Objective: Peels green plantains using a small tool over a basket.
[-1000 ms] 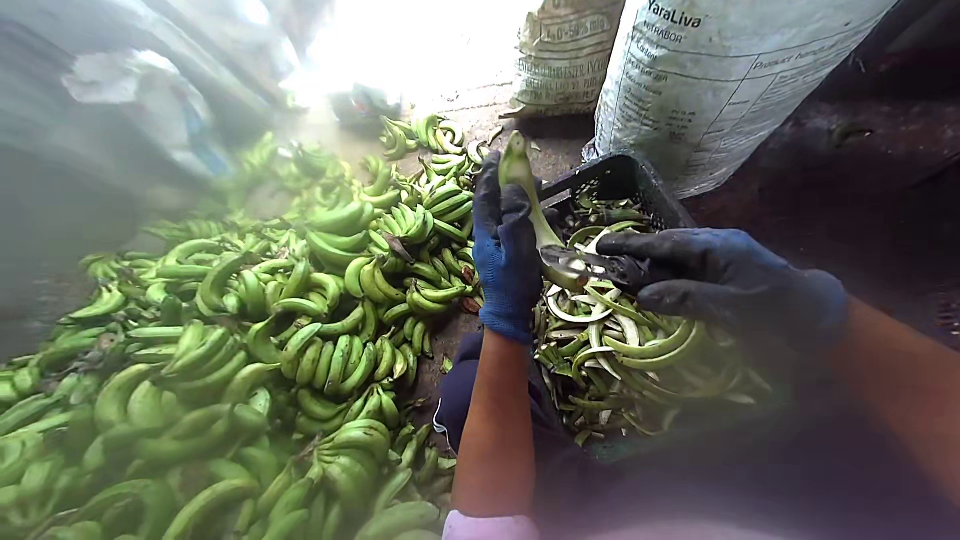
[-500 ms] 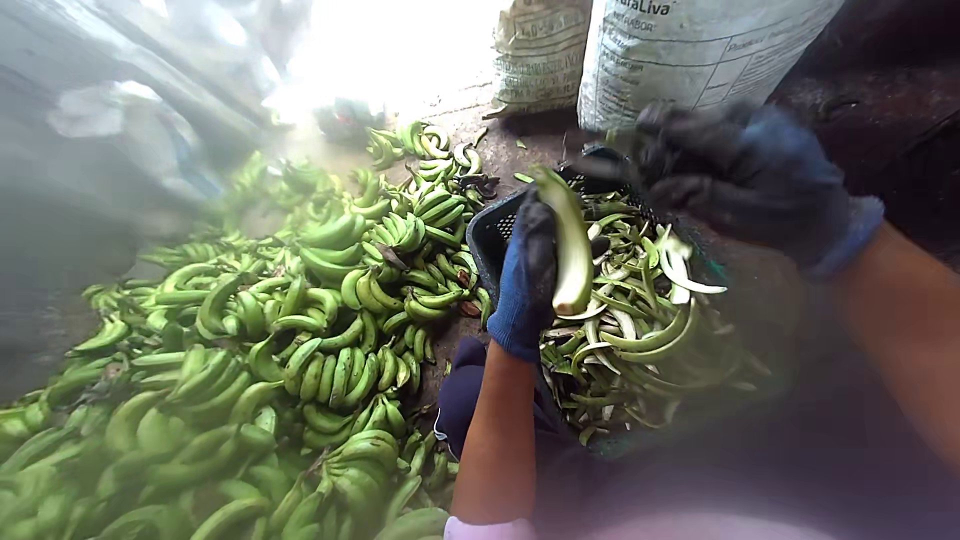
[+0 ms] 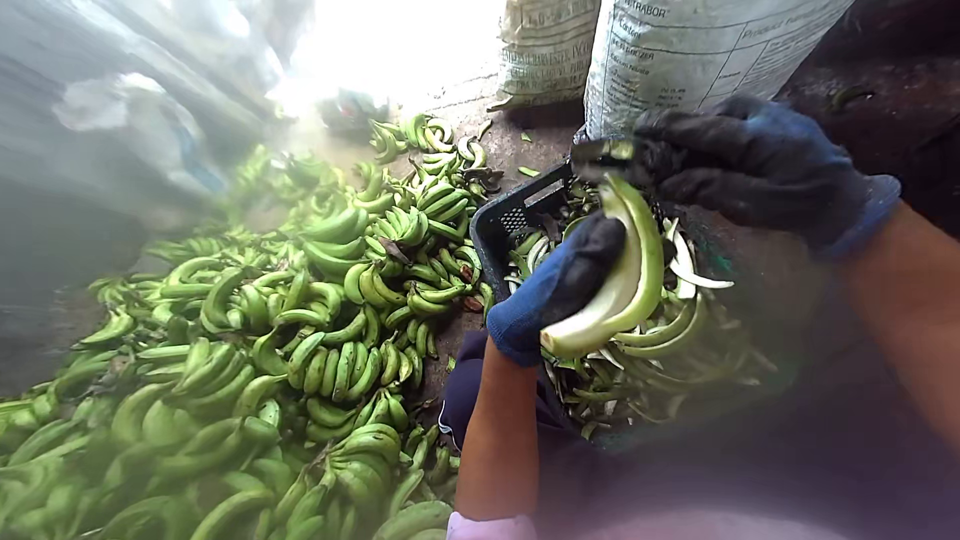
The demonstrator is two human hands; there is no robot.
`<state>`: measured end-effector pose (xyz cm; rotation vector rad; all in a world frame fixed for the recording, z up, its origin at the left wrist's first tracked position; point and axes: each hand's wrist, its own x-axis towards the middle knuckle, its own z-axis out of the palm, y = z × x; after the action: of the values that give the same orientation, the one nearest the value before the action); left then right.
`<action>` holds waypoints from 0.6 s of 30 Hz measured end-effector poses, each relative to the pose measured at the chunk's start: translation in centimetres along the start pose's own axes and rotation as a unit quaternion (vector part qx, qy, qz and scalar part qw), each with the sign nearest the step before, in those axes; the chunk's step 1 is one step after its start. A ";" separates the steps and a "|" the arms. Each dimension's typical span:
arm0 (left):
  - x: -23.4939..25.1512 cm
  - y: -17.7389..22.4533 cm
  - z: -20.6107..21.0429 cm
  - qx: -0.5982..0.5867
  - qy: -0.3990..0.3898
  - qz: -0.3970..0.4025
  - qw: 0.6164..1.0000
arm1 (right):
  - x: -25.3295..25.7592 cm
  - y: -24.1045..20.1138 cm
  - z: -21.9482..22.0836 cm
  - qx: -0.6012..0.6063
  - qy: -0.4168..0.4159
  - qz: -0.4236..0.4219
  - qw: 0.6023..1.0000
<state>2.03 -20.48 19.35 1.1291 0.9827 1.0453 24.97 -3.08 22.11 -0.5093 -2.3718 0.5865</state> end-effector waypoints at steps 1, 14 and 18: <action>0.4 -0.4 -0.2 0.011 -0.018 -0.020 1.000 | 0.0 0.4 -0.1 -0.004 0.000 0.016 1.000; 7.1 1.6 -0.8 -0.214 0.431 0.333 0.811 | -1.7 -3.2 5.1 -0.018 0.007 -0.053 0.998; 6.4 2.4 0.8 -0.183 0.345 0.338 0.856 | -0.6 -3.2 3.5 0.002 0.025 -0.043 0.999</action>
<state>3.89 -14.14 21.38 0.7765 0.8628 2.2203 22.44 -7.02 21.01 -0.4136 -2.3320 0.5342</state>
